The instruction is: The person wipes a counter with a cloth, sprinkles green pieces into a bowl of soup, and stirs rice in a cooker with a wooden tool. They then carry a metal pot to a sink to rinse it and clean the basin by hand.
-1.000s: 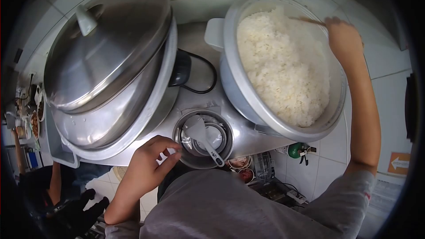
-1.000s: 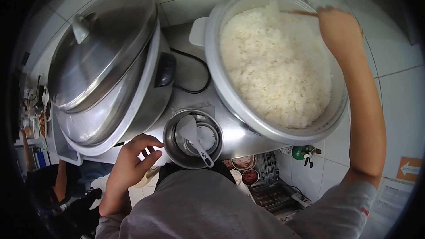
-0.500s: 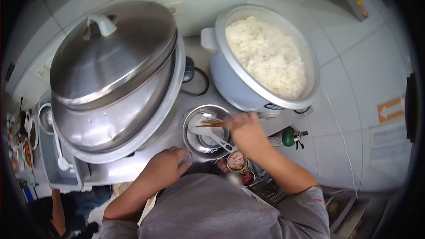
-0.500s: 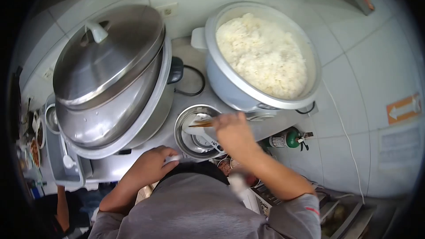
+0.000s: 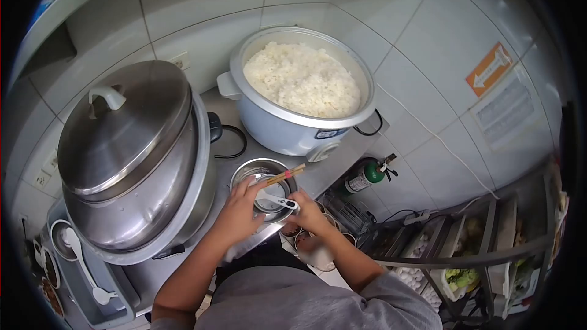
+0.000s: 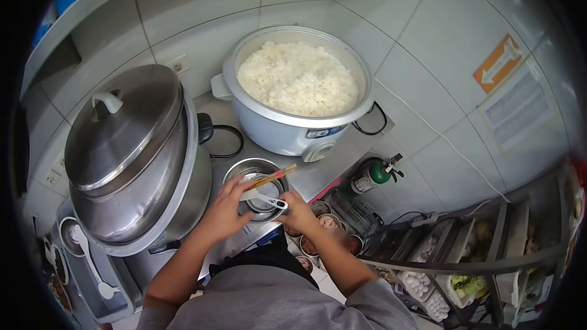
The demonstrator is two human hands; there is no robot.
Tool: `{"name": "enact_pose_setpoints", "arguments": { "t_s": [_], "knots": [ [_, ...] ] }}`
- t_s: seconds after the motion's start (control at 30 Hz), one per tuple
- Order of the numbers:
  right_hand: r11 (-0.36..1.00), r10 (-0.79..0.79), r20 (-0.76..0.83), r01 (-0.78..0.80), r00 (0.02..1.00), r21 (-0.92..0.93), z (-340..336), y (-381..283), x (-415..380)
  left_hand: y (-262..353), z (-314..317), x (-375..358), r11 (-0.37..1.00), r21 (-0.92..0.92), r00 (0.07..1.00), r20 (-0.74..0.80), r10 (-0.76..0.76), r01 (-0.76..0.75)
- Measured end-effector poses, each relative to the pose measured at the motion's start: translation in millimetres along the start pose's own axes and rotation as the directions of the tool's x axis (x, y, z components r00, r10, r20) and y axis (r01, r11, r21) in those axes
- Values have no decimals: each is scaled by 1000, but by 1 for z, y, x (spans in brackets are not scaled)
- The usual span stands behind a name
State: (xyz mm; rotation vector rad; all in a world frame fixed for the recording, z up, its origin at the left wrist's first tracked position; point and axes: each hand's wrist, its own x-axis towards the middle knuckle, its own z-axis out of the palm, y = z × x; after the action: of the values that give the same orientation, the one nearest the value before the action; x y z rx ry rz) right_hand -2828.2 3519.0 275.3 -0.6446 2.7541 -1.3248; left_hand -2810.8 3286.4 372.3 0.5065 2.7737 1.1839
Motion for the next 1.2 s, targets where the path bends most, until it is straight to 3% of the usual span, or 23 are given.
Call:
{"name": "enact_pose_setpoints", "arguments": {
  "t_s": [0.03,0.1,0.23,0.33,0.37,0.47,0.67,0.8,0.87,1.07,1.2],
  "knots": [
    [1000,0,-15,0,1000,7,4,5,-1,-10,15,15,1000,12,1000,6,9,-9],
    [1000,11,10,-11,1000,13,6,14,-1,-32,43,52,969,247,997,55,-45,30],
    [996,16,-77,-9,997,89,-29,-9,-9,-3,49,66,952,307,977,205,-61,-5],
    [986,135,-107,-122,985,117,-82,-34,-24,51,51,75,964,186,970,184,157,-192],
    [999,-24,-171,27,985,18,-101,-28,-28,67,55,82,959,116,956,175,236,-258],
    [994,-91,-262,73,961,-75,-174,-55,-31,134,45,107,925,-27,915,137,379,-379],
    [898,-57,-391,-124,919,-423,-290,-95,-12,207,41,192,737,-155,752,-70,656,-658],
    [802,-180,-417,-113,891,-587,-332,-95,37,231,33,259,733,-170,753,-152,641,-659],
    [762,-194,-355,-88,914,-642,-348,-96,64,232,34,296,715,-194,739,-232,632,-672],
    [753,-251,-180,75,951,-654,-363,-80,142,212,-4,357,871,-149,883,-32,468,-467],
    [754,-320,-87,198,943,-627,-353,-68,183,183,-19,372,916,-98,922,-44,386,-388]
  ]
}}
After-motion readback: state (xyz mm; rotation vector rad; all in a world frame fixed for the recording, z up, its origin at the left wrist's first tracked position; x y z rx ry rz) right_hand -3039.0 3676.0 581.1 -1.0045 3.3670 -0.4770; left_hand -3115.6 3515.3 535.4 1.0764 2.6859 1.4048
